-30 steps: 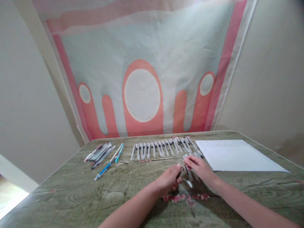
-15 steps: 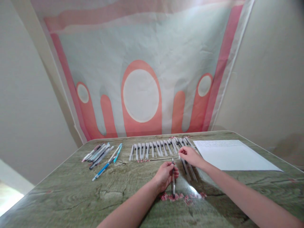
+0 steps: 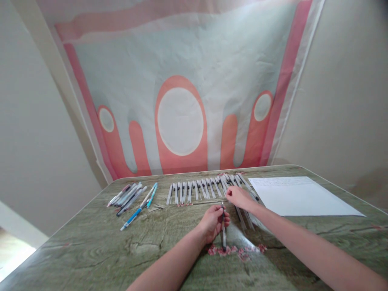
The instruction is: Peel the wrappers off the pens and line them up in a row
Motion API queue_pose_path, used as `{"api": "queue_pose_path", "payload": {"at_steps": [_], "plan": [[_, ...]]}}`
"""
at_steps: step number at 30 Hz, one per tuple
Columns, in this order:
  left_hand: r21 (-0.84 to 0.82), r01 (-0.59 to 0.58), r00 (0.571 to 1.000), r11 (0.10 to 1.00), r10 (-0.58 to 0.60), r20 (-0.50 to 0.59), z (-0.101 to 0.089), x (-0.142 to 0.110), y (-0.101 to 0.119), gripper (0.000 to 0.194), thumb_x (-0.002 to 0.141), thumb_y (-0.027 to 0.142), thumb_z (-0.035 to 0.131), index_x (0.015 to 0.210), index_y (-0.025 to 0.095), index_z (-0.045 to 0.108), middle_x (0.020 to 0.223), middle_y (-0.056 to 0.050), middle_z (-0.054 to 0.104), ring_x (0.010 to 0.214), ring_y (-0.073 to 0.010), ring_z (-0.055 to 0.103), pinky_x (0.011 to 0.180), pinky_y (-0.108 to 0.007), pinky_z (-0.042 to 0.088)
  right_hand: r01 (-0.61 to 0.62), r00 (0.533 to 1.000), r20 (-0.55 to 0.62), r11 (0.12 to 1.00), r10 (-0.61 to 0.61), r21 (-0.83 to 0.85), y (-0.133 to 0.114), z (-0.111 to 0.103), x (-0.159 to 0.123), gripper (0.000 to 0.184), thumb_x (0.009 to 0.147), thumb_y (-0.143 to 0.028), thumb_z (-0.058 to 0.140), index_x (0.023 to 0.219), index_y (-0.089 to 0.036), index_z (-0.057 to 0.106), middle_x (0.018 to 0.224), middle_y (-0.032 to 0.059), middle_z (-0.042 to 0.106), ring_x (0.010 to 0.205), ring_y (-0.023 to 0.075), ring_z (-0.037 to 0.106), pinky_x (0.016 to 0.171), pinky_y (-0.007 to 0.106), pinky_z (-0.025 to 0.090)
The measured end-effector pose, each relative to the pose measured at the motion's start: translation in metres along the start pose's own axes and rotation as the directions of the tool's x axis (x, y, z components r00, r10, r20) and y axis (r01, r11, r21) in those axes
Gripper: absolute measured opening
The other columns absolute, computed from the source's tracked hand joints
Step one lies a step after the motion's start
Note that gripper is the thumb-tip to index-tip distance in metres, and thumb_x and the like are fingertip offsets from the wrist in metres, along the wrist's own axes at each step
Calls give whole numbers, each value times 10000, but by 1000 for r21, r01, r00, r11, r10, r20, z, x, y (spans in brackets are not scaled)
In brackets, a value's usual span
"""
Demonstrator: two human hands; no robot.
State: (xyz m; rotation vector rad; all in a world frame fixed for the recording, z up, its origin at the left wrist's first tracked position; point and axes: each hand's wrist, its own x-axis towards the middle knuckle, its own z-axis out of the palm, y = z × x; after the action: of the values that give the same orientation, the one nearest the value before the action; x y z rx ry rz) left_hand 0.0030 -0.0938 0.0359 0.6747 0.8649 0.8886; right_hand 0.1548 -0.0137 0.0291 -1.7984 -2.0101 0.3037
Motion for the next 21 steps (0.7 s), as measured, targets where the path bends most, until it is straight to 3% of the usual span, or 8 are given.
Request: {"api": "queue_pose_path", "payload": {"at_steps": [7, 14, 18, 21], "plan": [[-2, 14, 1000, 1000, -14, -5, 0, 0, 1, 99, 774, 153, 443, 872, 135, 444, 642, -12, 526, 506, -82, 515, 515, -204, 403, 21, 998, -60, 999, -23, -41, 1, 1, -2, 143, 717, -254, 509, 645, -182, 610, 727, 38, 630, 667, 140, 539, 582, 232, 315], [-9, 23, 1000, 1000, -23, 6, -1, 1, 1, 106, 774, 145, 440, 879, 139, 443, 642, -10, 528, 501, -77, 508, 518, -201, 400, 169, 985, -30, 986, -168, 17, 10, -26, -9, 239, 781, -288, 433, 724, -154, 622, 730, 44, 623, 663, 136, 534, 615, 235, 359], [-15, 19, 1000, 1000, -19, 14, -2, 1, 0, 91, 774, 151, 443, 864, 141, 444, 635, -10, 526, 499, -79, 506, 516, -203, 399, 321, 947, 13, 946, -322, 54, 10, -36, -43, 153, 763, -247, 488, 737, -178, 622, 751, 19, 616, 716, 138, 525, 672, 243, 378], [-24, 17, 1000, 1000, -16, 6, -3, 2, 0, 87, 771, 155, 452, 857, 145, 444, 635, -9, 526, 499, -82, 508, 512, -204, 398, 504, 863, -19, 864, -504, -23, 6, -38, -73, 165, 795, -202, 464, 734, -184, 616, 749, 29, 605, 804, 163, 499, 735, 285, 366]]}}
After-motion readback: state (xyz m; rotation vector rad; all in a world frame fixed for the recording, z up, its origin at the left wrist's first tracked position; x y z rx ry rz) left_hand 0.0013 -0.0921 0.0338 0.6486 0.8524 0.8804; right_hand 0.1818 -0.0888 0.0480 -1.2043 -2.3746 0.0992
